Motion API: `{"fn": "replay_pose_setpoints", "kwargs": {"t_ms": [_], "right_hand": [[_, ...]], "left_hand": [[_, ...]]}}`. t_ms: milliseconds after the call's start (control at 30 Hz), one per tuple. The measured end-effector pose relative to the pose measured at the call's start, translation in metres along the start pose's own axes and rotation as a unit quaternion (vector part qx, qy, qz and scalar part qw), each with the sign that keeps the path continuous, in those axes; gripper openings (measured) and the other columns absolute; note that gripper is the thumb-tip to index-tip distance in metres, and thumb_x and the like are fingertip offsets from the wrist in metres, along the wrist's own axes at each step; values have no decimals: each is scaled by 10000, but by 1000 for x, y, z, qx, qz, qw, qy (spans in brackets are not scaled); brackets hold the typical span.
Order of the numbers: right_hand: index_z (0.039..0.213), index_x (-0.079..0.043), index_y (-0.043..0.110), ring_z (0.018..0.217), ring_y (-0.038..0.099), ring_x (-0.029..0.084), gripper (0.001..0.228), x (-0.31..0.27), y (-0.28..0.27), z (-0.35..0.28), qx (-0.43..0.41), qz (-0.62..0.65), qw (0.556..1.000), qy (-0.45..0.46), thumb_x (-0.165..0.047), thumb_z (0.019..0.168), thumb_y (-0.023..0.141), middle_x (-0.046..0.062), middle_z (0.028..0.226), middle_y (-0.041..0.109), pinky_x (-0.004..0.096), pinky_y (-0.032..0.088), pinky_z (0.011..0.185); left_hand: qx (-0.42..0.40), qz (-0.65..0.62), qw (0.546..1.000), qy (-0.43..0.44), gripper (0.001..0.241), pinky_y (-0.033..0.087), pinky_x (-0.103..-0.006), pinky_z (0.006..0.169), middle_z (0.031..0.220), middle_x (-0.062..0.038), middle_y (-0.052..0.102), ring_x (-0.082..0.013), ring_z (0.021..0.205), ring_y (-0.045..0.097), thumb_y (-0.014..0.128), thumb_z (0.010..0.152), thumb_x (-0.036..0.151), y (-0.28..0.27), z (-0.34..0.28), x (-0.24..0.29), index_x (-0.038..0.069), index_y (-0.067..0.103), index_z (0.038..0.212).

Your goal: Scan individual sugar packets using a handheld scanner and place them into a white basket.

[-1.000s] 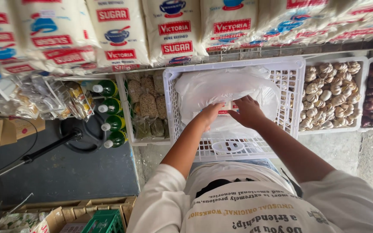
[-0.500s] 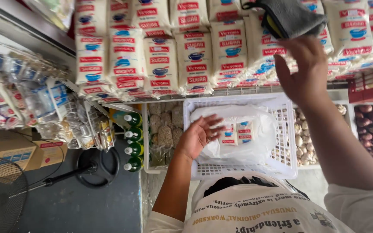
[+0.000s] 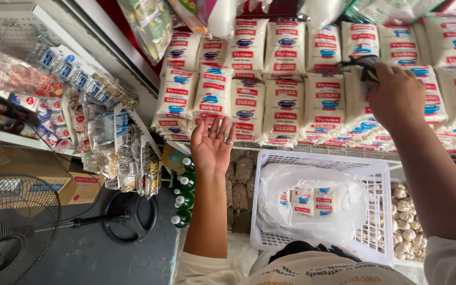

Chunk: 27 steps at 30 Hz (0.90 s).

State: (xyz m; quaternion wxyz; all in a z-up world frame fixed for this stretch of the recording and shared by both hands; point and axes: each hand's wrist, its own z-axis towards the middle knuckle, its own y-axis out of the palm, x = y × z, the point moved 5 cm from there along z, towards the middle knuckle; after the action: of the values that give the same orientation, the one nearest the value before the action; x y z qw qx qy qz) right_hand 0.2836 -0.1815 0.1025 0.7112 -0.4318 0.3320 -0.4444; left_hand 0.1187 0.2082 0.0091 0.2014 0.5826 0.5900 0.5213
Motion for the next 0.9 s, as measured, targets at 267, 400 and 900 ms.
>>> {"fn": "replay_pose_setpoints", "kwargs": {"t_ms": [267, 400, 900], "right_hand": [[1351, -112, 636, 852, 715, 387, 351, -171, -30, 52, -19, 270, 961, -57, -236, 1029, 704, 196, 1045, 724, 487, 558, 731], [1348, -107, 631, 903, 703, 402, 346, -235, -9, 77, 40, 304, 942, -138, -150, 1013, 703, 186, 1080, 721, 494, 549, 727], [1461, -162, 563, 1356, 480, 417, 521, -301, 112, 105, -119, 315, 922, -192, -308, 973, 673, 174, 1503, 504, 517, 417, 1103]], "left_hand": [[77, 36, 996, -26, 393, 490, -510, 989, 1233, -67, 617, -247, 1213, 603, 672, 901, 334, -5, 13, 1, 155, 593, 1242], [64, 15, 997, -38, 321, 491, -539, 963, 1185, -55, 645, -246, 1189, 636, 599, 928, 355, -13, 17, 1, 139, 612, 1165], [6, -39, 998, -55, 402, 495, -460, 987, 1126, -104, 692, -262, 1125, 652, 634, 914, 400, 12, 24, 4, 43, 648, 1099]]}}
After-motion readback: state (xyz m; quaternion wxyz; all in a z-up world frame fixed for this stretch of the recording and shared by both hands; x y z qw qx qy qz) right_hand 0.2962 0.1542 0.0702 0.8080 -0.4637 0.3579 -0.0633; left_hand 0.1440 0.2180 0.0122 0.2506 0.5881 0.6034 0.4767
